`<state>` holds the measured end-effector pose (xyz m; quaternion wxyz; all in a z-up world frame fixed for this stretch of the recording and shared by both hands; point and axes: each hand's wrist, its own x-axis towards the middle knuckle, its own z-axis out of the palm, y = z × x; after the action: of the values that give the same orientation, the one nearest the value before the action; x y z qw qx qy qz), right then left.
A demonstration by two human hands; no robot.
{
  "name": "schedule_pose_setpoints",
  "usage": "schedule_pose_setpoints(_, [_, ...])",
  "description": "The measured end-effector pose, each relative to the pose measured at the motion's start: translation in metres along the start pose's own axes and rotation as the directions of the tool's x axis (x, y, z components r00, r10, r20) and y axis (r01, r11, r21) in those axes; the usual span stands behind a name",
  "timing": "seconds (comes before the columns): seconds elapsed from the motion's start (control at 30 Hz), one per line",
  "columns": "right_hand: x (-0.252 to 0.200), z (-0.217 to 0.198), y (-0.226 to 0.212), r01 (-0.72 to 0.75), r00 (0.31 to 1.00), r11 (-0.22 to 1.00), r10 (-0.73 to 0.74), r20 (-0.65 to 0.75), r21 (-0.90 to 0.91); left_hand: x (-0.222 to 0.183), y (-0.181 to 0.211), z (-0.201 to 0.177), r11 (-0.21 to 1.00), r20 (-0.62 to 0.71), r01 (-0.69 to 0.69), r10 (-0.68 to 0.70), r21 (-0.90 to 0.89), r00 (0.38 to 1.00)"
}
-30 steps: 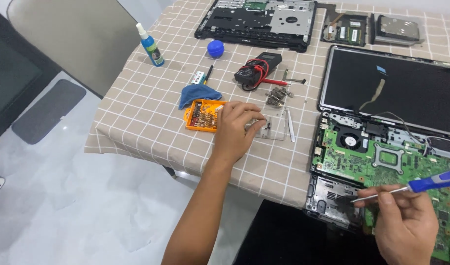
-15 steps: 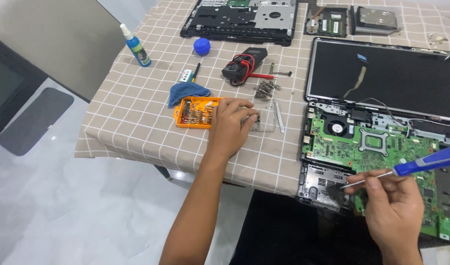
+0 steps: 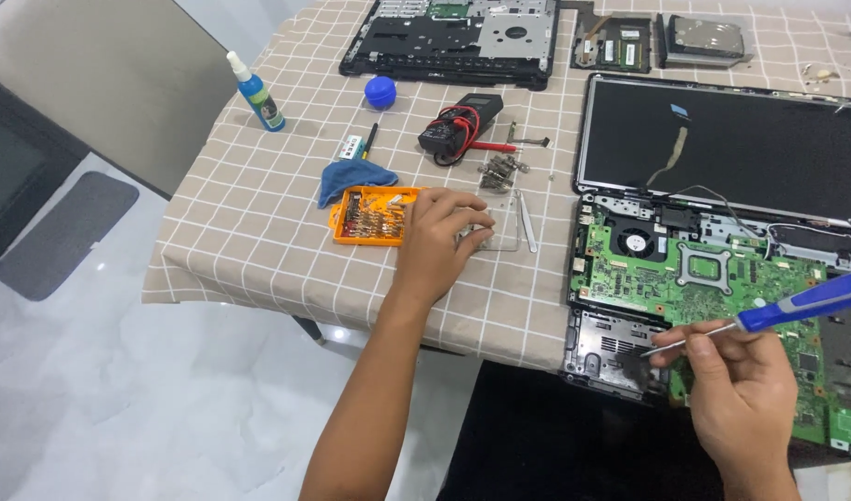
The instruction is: Extracting a motherboard from a laptop by removing screws and lifting the board out.
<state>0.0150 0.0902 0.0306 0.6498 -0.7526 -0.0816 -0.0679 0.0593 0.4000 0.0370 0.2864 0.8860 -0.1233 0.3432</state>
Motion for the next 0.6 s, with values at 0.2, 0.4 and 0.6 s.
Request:
schedule_pose_setpoints(0.2, [0.0012, -0.0005, 0.002, -0.005, 1.0, 1.0, 0.005, 0.007, 0.024, 0.0006, 0.0035, 0.0102, 0.992, 0.092, -0.049, 0.039, 0.114, 0.995])
schedule_pose_setpoints(0.4, [0.0023, -0.0019, 0.0093, 0.013, 1.0, 0.999, -0.013, -0.005, 0.042, 0.0016, 0.0043, 0.011, 0.992, 0.148, 0.03, -0.049, 0.126, 0.988])
schedule_pose_setpoints(0.6, [0.0028, -0.0005, 0.007, 0.011, 1.0, 0.999, -0.01, -0.01, 0.05, 0.0015, 0.007, 0.0041, 0.991, 0.102, 0.128, -0.131, 0.04, 0.986])
